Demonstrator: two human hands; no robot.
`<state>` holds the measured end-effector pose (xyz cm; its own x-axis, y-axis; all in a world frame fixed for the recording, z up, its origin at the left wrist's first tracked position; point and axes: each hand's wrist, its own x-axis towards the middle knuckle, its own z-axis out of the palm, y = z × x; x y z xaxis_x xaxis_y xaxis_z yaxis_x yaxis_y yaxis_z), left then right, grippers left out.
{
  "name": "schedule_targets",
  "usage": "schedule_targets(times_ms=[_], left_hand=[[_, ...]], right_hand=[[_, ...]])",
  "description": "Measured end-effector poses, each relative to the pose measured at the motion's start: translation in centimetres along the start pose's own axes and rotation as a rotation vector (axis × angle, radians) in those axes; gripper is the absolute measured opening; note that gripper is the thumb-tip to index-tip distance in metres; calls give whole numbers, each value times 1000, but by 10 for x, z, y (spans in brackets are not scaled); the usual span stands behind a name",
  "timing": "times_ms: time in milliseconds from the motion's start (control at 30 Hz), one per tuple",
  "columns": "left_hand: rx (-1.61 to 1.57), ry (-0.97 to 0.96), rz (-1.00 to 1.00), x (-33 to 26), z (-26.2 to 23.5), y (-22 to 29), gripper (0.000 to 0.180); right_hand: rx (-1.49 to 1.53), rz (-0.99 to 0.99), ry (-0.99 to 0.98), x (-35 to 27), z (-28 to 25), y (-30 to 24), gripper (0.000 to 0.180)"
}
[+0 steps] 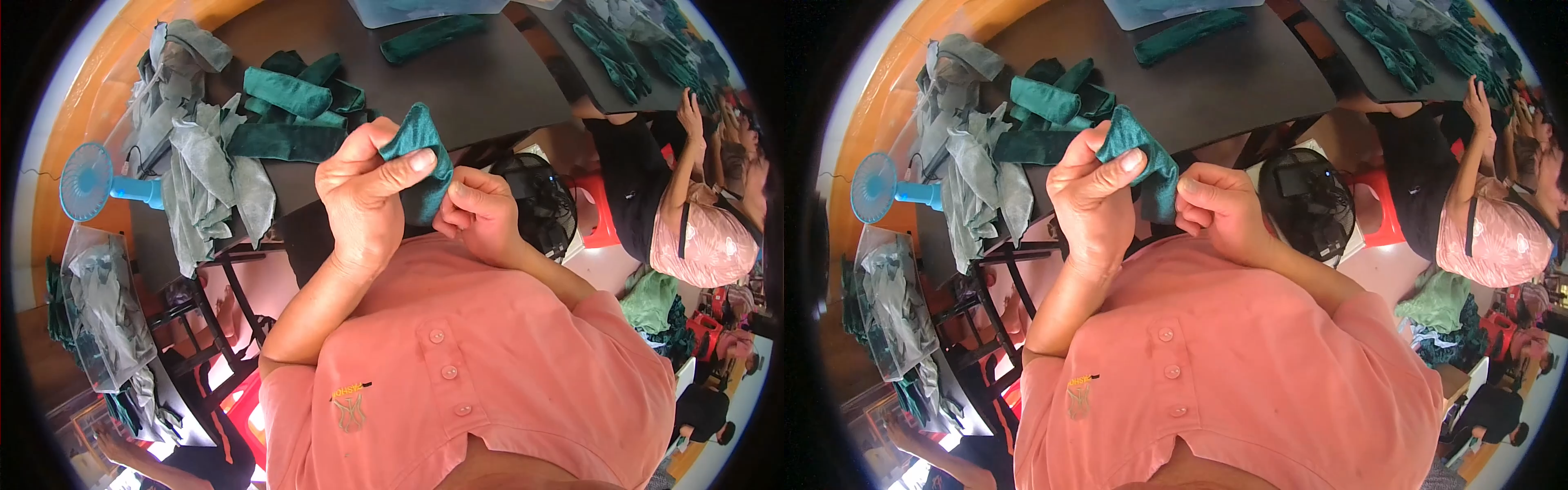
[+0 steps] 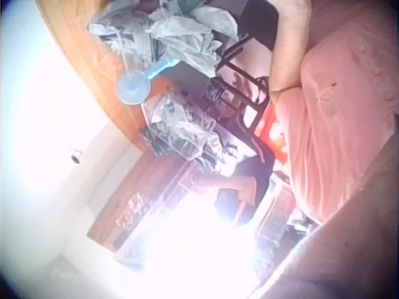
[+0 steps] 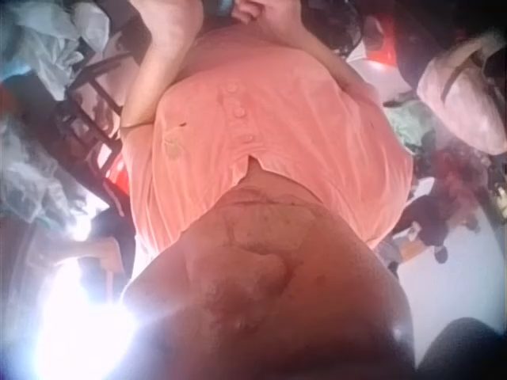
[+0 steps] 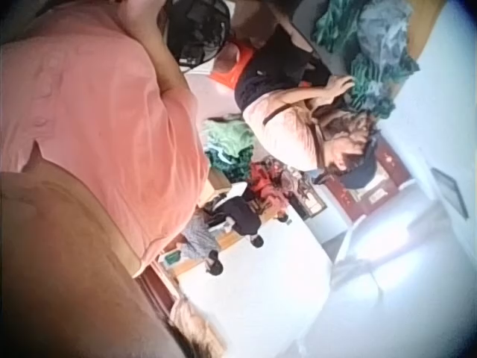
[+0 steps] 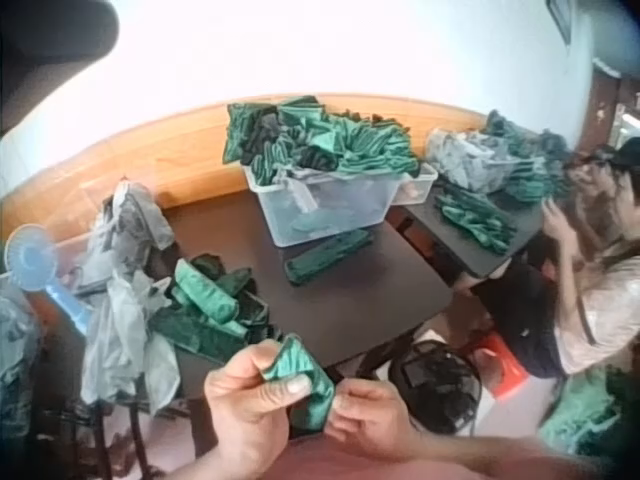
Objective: Turning green fabric strips inside out using hands and a wooden stick.
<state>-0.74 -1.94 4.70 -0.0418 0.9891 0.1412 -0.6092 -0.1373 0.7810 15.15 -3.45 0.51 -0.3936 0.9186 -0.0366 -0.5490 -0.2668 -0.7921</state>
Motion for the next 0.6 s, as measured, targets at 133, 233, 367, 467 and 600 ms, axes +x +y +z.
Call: schedule_targets(times_ms=[133,233,367,467,600], left_hand=[[-86,18,63,8,-5,2,16],[-56,-21,65,14,-8,17,14],[88,-85,127,12,-5,22,14],[173,-146,111,8,6,24,14],[220,-145,28,3,9,32,13]], right_hand=[[-265,157,72,-11,-18,-22,23],[-848,202,89,-21,-48,-65,11],[-937,-210,11,-2,-16,-126,13],[-1032,-476,-248,32,21,-128,23],[-1314,-344,-460,58,55,-128,25]])
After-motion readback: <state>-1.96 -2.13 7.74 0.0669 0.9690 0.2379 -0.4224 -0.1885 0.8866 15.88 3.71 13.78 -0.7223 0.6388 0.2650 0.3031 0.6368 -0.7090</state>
